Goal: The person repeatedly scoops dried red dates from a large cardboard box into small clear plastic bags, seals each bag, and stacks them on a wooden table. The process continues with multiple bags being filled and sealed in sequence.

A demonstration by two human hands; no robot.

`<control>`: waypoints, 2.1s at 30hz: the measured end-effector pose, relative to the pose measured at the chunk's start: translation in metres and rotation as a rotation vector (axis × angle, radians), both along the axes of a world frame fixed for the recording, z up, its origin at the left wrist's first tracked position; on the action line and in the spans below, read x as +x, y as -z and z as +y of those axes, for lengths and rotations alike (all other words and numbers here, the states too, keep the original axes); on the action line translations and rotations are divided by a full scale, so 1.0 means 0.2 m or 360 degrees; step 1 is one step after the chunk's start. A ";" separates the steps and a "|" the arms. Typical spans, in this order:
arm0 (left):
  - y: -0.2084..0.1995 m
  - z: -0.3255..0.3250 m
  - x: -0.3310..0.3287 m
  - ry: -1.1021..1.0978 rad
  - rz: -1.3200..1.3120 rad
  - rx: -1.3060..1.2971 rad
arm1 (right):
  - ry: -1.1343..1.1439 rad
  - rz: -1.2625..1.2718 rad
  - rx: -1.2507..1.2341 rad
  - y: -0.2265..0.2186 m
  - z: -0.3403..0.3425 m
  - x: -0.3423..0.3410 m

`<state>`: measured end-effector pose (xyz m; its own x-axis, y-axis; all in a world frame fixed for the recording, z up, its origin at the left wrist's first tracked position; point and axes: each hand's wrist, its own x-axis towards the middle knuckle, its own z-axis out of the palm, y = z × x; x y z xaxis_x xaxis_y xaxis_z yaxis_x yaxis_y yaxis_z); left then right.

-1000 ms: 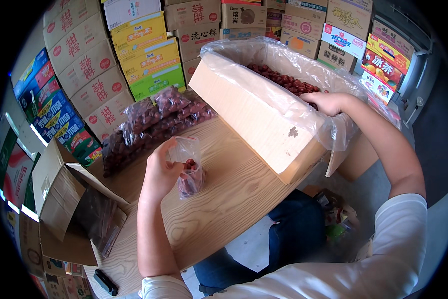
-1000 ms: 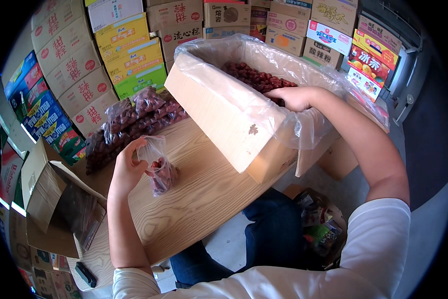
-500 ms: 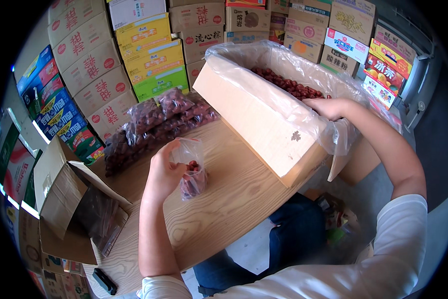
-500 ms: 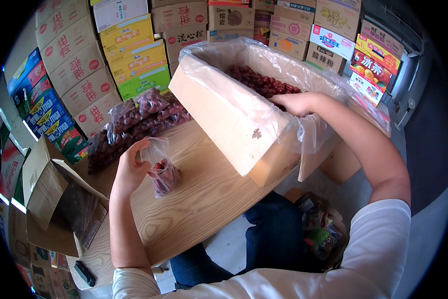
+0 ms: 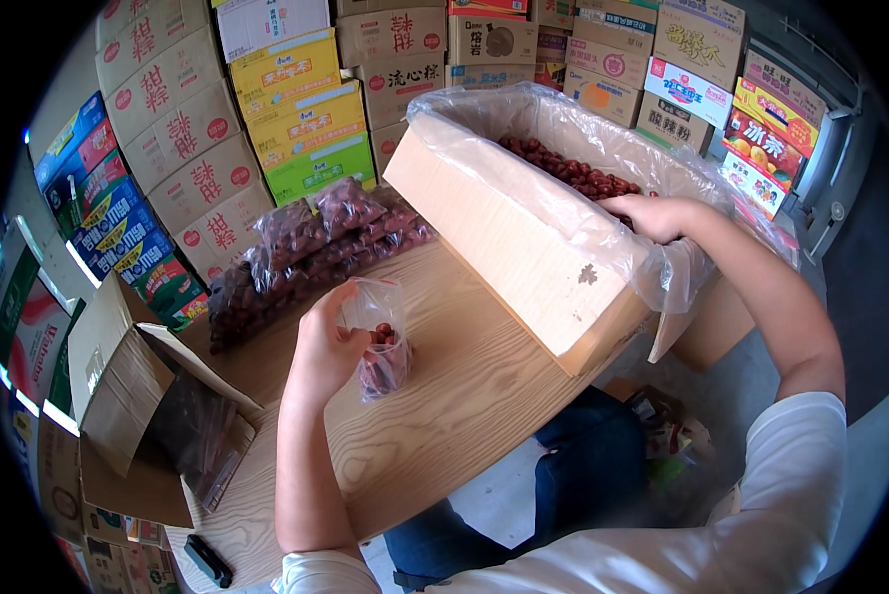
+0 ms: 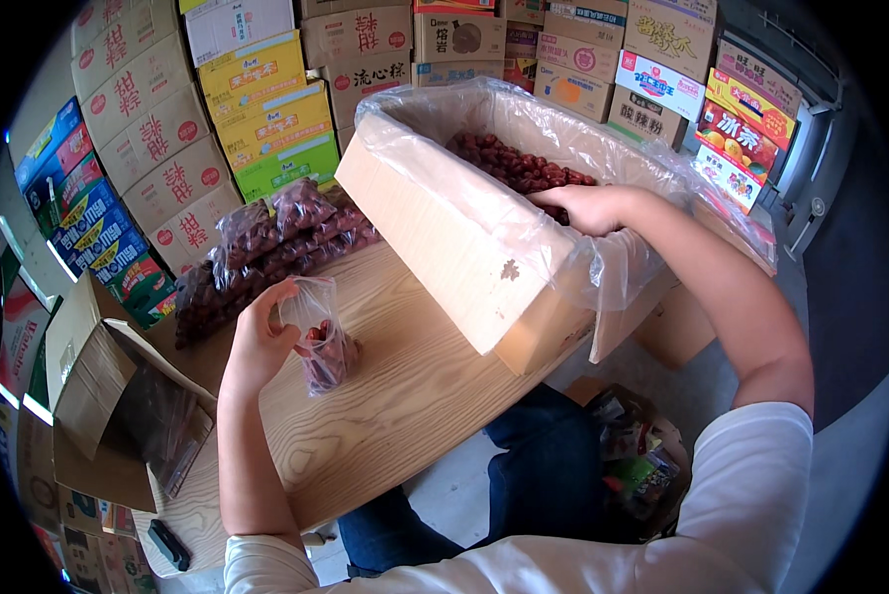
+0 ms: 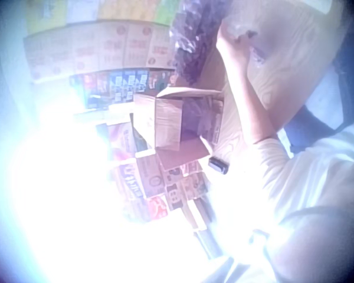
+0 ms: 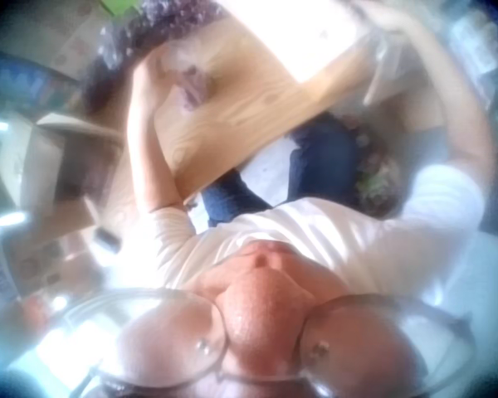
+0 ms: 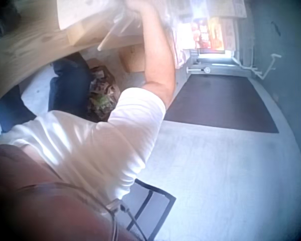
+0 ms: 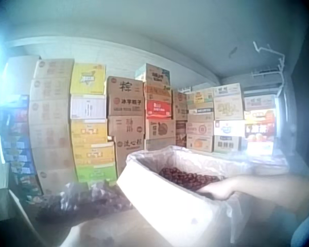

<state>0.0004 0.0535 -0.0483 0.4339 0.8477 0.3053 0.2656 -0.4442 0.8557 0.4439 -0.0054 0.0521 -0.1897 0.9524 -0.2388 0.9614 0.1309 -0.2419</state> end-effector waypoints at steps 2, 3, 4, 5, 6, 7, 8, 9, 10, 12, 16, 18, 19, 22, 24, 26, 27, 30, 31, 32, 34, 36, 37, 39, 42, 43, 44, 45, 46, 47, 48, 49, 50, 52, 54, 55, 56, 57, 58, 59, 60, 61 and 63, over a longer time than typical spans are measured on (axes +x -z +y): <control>0.01 0.00 -0.01 0.0001 -0.0001 -0.0001 | 0.0021 0.0014 -0.0008 -0.02 0.00 -0.05; 0.01 0.01 -0.01 0.0002 -0.0001 -0.0002 | 0.0079 0.0003 -0.0032 -0.04 -0.01 -0.08; 0.01 0.00 -0.01 0.0002 0.0001 0.0000 | 0.0144 -0.0012 -0.0055 -0.07 -0.03 -0.11; 0.00 0.00 0.00 0.0002 0.0003 0.0001 | 0.0143 0.0000 -0.0056 -0.06 -0.03 -0.10; 0.00 0.00 0.00 0.0002 0.0006 0.0001 | 0.0142 0.0012 -0.0057 -0.05 -0.02 -0.08; 0.00 0.00 0.00 0.0012 -0.0012 0.0013 | 0.0136 0.0023 -0.0054 -0.06 -0.01 -0.07; 0.01 0.01 -0.01 0.0023 -0.0029 0.0024 | 0.0141 0.0018 -0.0047 -0.06 -0.01 -0.08; 0.02 0.01 -0.01 0.0032 -0.0046 0.0035 | 0.0146 0.0013 -0.0041 -0.06 -0.01 -0.09; 0.02 0.01 -0.01 0.0029 -0.0048 0.0021 | 0.0151 0.0004 -0.0033 -0.07 -0.02 -0.10; 0.01 0.01 -0.01 0.0021 -0.0051 -0.0007 | 0.0152 0.0062 -0.0078 -0.07 -0.01 -0.10; 0.01 0.01 -0.01 0.0014 -0.0042 0.0000 | 0.0221 -0.0011 -0.0109 -0.06 0.00 -0.11; 0.01 0.00 -0.01 0.0008 -0.0029 0.0007 | 0.0183 -0.0031 -0.0108 -0.07 0.00 -0.13; 0.01 0.00 -0.01 0.0011 -0.0031 0.0007 | 0.0191 -0.0033 -0.0094 -0.06 0.01 -0.12; 0.01 0.01 0.00 0.0019 -0.0032 0.0016 | 0.0202 -0.0020 -0.0066 -0.06 0.00 -0.12; 0.01 0.01 0.00 0.0024 -0.0029 0.0034 | 0.0243 0.0005 -0.0057 -0.05 0.00 -0.12; 0.00 0.00 0.00 0.0016 0.0004 0.0002 | 0.0229 0.0005 -0.0023 -0.06 -0.01 -0.15; -0.01 -0.01 0.00 0.0013 0.0020 -0.0014 | 0.0223 0.0005 -0.0006 -0.06 -0.02 -0.16; 0.00 -0.01 -0.01 0.0013 0.0010 -0.0010 | 0.0201 -0.0067 0.0016 -0.09 -0.03 -0.19; 0.00 0.00 -0.01 0.0019 0.0024 -0.0005 | 0.0208 -0.0079 0.0026 -0.09 -0.03 -0.18; -0.01 0.00 -0.01 0.0023 0.0039 0.0001 | 0.0212 -0.0089 0.0037 -0.08 -0.03 -0.18; -0.01 0.00 -0.01 0.0034 0.0057 0.0010 | 0.0159 -0.0069 0.0098 -0.07 -0.02 -0.15; -0.01 -0.01 -0.01 0.0047 0.0064 0.0017 | 0.0041 -0.0006 0.0200 -0.03 0.00 -0.08; -0.01 -0.01 -0.01 0.0053 0.0077 0.0017 | 0.0085 0.0043 0.0189 -0.02 0.01 -0.05; -0.02 -0.02 -0.01 0.0067 0.0105 0.0019 | 0.0175 0.0140 0.0168 -0.01 0.03 -0.01; -0.02 -0.03 -0.02 0.0062 0.0103 0.0030 | 0.0195 0.0250 0.0259 -0.03 0.01 -0.07; -0.02 -0.03 -0.03 0.0071 0.0109 0.0027 | 0.0245 0.0311 0.0250 -0.04 0.00 -0.07; -0.01 -0.03 -0.03 0.0079 0.0114 0.0023 | 0.0289 0.0336 0.0267 -0.05 0.00 -0.07; -0.01 -0.03 -0.04 0.0086 0.0120 0.0020 | 0.0332 0.0361 0.0285 -0.05 0.01 -0.05; -0.01 -0.03 -0.04 0.0099 0.0145 0.0011 | 0.0376 0.0384 0.0301 -0.05 0.01 -0.02; -0.01 -0.03 -0.04 0.0112 0.0169 0.0003 | 0.0454 0.0507 0.0280 -0.04 0.02 0.00; -0.02 -0.03 -0.03 0.0125 0.0193 -0.0004 | 0.0515 0.0563 0.0278 -0.05 0.02 0.03; -0.03 -0.04 -0.03 0.0124 0.0249 -0.0012 | 0.0570 0.0620 0.0270 -0.06 0.02 0.03; -0.05 -0.05 -0.04 0.0124 0.0304 -0.0020 | 0.0627 0.0677 0.0261 -0.07 0.03 0.02; -0.06 -0.05 -0.05 0.0116 0.0362 -0.0035 | 0.0768 0.0814 0.0329 -0.12 0.01 0.00; -0.07 -0.05 -0.05 0.0100 0.0368 -0.0049 | 0.0832 0.0901 0.0353 -0.20 0.01 -0.04; -0.06 -0.05 -0.05 0.0105 0.0341 -0.0048 | 0.0871 0.0939 0.0370 -0.25 0.00 -0.06; -0.06 -0.04 -0.06 0.0091 0.0325 -0.0052 | 0.0893 0.0988 0.0375 -0.29 0.01 -0.09; -0.05 -0.04 -0.07 0.0077 0.0308 -0.0056 | 0.0827 0.1030 0.0332 -0.33 0.03 -0.11; -0.05 -0.04 -0.07 0.0083 0.0295 -0.0068 | 0.0772 0.1069 0.0295 -0.38 0.04 -0.13; -0.06 -0.03 -0.07 0.0090 0.0281 -0.0079 | 0.0717 0.1172 0.0339 -0.41 0.05 -0.16; -0.06 -0.03 -0.06 0.0096 0.0267 -0.0091 | 0.0676 0.1169 0.0352 -0.44 0.06 -0.20; -0.05 -0.03 -0.07 0.0080 0.0234 -0.0115 | 0.0591 0.1237 0.0319 -0.47 0.08 -0.26; -0.05 -0.03 -0.06 0.0073 0.0162 -0.0150 | 0.0383 0.1338 0.0245 -0.49 0.11 -0.40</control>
